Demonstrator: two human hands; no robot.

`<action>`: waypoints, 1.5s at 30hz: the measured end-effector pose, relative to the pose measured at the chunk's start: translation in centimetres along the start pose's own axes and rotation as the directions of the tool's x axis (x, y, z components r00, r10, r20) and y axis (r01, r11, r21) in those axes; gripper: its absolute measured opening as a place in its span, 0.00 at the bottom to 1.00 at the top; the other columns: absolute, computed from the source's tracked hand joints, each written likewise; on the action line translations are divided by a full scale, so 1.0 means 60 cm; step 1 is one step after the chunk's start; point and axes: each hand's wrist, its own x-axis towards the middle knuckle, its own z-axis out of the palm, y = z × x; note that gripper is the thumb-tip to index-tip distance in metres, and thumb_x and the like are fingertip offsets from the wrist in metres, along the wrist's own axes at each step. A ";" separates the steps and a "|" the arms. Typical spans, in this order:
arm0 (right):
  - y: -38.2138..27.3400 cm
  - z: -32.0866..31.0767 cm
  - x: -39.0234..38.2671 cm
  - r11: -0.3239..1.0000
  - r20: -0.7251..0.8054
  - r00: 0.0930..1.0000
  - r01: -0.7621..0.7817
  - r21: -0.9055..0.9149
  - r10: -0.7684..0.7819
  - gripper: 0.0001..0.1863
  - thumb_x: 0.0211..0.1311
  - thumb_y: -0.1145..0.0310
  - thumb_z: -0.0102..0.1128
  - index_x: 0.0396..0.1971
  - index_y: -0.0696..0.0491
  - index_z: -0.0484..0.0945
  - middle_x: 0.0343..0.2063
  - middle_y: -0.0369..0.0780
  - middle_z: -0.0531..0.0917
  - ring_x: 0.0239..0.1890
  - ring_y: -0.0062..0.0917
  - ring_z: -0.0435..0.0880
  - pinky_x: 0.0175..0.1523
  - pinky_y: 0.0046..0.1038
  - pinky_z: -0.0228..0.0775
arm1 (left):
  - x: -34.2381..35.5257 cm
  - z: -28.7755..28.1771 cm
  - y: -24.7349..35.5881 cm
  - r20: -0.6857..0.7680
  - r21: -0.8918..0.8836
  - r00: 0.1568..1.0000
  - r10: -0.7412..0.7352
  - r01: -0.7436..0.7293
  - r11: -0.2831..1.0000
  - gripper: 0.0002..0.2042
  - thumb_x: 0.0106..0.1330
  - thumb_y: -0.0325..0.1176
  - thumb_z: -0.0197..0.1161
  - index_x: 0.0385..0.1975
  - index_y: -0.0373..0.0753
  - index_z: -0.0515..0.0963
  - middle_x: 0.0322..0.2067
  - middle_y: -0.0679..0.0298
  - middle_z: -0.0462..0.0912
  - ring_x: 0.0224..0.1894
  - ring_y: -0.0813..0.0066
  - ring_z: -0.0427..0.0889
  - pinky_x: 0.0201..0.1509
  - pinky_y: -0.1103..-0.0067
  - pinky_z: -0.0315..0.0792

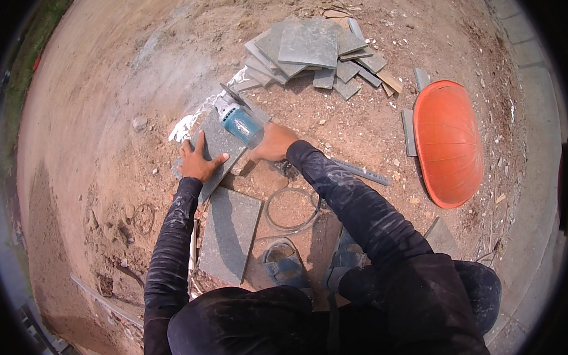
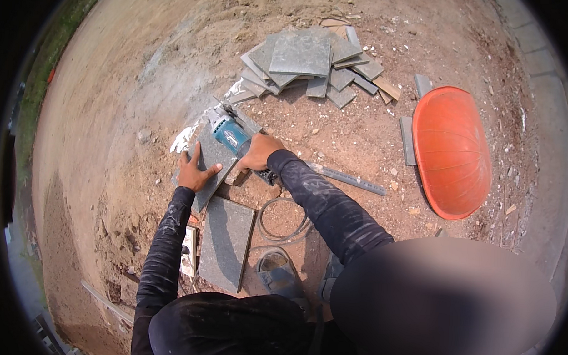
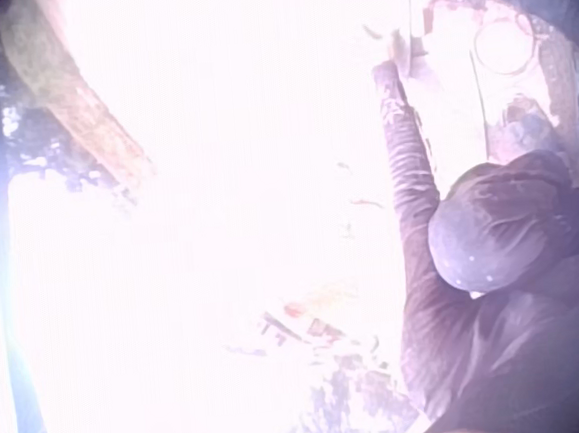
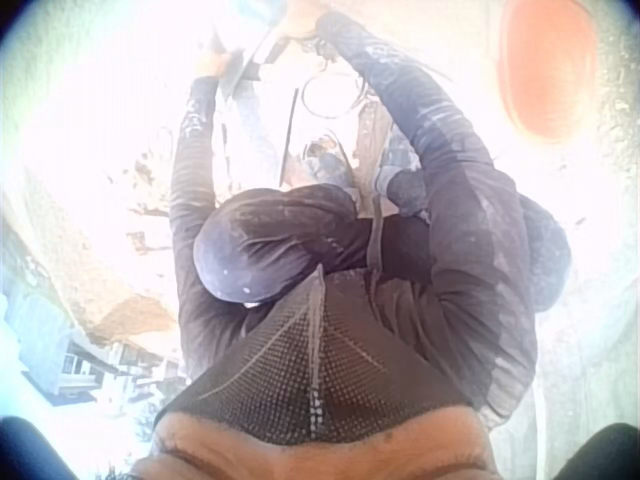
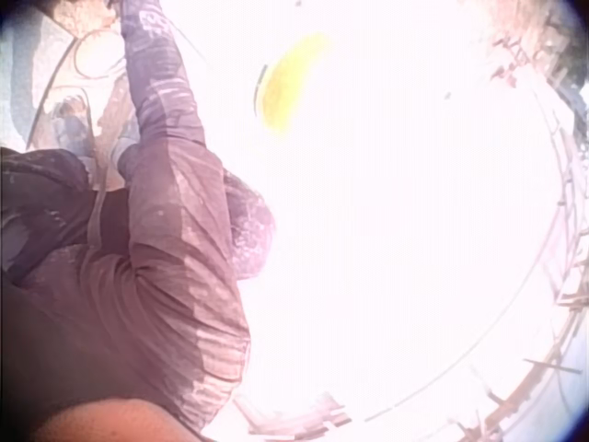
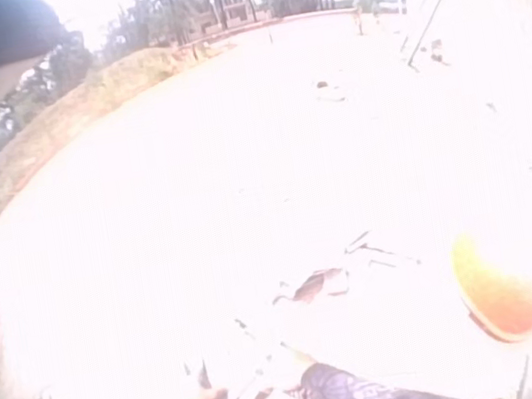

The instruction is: The person sits on the ground and uses an angle grinder to cut a rectangular tile. They hold the tile steady with one hand while guiding the grinder with the other, creating a straight cut. After finishing the cut, they separate the tile pieces and place them on a nearby pile.

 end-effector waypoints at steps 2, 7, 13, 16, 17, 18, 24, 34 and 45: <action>0.002 0.001 0.000 1.000 -0.002 1.000 -0.002 0.015 0.002 0.37 0.31 0.54 0.71 0.40 0.68 0.78 0.37 0.57 0.83 0.40 0.43 0.84 0.47 0.32 0.76 | 0.000 0.001 0.000 0.002 0.003 1.000 0.002 -0.002 1.000 0.54 0.41 0.72 0.67 0.71 0.59 0.52 0.69 0.40 0.47 0.71 0.40 0.46 0.60 0.34 0.50; -0.004 -0.004 -0.011 0.999 0.007 1.000 -0.010 0.042 0.010 0.36 0.28 0.54 0.72 0.38 0.68 0.80 0.39 0.58 0.83 0.42 0.44 0.84 0.48 0.32 0.76 | -0.002 0.001 -0.008 -0.008 0.004 1.000 0.012 -0.011 1.000 0.55 0.41 0.73 0.66 0.71 0.59 0.52 0.69 0.38 0.48 0.71 0.39 0.46 0.60 0.34 0.50; 0.005 -0.006 -0.018 0.999 -0.002 1.000 -0.019 0.042 0.020 0.38 0.29 0.54 0.71 0.41 0.69 0.78 0.41 0.59 0.82 0.44 0.45 0.84 0.49 0.33 0.76 | -0.002 0.001 0.004 -0.002 0.012 1.000 0.014 -0.014 1.000 0.55 0.41 0.74 0.65 0.71 0.58 0.52 0.68 0.38 0.48 0.71 0.39 0.47 0.60 0.35 0.51; 0.004 -0.004 -0.015 1.000 0.004 1.000 -0.022 0.021 0.022 0.39 0.30 0.54 0.71 0.42 0.69 0.78 0.42 0.59 0.82 0.44 0.44 0.84 0.49 0.33 0.76 | 0.000 0.001 -0.001 -0.010 0.010 1.000 0.020 -0.020 1.000 0.55 0.41 0.74 0.66 0.71 0.58 0.53 0.68 0.38 0.48 0.71 0.39 0.47 0.59 0.35 0.51; 0.003 -0.004 -0.014 1.000 0.005 1.000 -0.023 0.017 0.023 0.39 0.30 0.53 0.71 0.42 0.69 0.78 0.41 0.59 0.82 0.44 0.44 0.84 0.49 0.33 0.76 | 0.000 0.001 -0.002 -0.013 0.007 1.000 0.022 -0.022 1.000 0.55 0.41 0.73 0.66 0.71 0.58 0.53 0.68 0.38 0.48 0.71 0.39 0.48 0.59 0.35 0.52; 0.001 -0.003 -0.013 1.000 0.005 1.000 -0.023 0.013 0.023 0.39 0.30 0.53 0.71 0.42 0.69 0.78 0.41 0.59 0.82 0.44 0.44 0.84 0.49 0.33 0.76 | 0.000 0.001 -0.004 -0.015 0.003 1.000 0.024 -0.024 1.000 0.55 0.41 0.73 0.66 0.71 0.58 0.53 0.68 0.38 0.49 0.71 0.39 0.48 0.59 0.35 0.52; -0.001 -0.006 -0.016 0.999 0.012 1.000 -0.027 0.025 0.026 0.38 0.31 0.52 0.71 0.40 0.69 0.79 0.41 0.58 0.82 0.44 0.44 0.84 0.49 0.33 0.76 | 0.002 0.002 -0.005 -0.023 0.000 0.999 0.042 -0.042 0.999 0.54 0.41 0.72 0.67 0.71 0.58 0.53 0.68 0.38 0.49 0.70 0.39 0.48 0.59 0.35 0.52; 0.012 0.004 -0.017 0.999 0.007 1.000 -0.025 0.038 0.024 0.38 0.33 0.53 0.70 0.44 0.65 0.76 0.39 0.54 0.83 0.41 0.43 0.84 0.48 0.32 0.74 | -0.008 -0.012 0.014 -0.016 0.068 0.999 0.044 -0.043 0.997 0.53 0.44 0.70 0.67 0.71 0.54 0.54 0.66 0.33 0.51 0.68 0.35 0.52 0.67 0.54 0.56; 0.014 0.010 -0.020 1.000 -0.009 1.000 -0.025 0.015 0.025 0.40 0.32 0.52 0.70 0.46 0.66 0.75 0.39 0.54 0.82 0.42 0.42 0.83 0.48 0.32 0.74 | 0.000 0.003 -0.005 -0.023 0.018 0.999 0.033 -0.032 0.999 0.55 0.41 0.74 0.65 0.71 0.59 0.53 0.68 0.38 0.49 0.70 0.38 0.49 0.59 0.34 0.52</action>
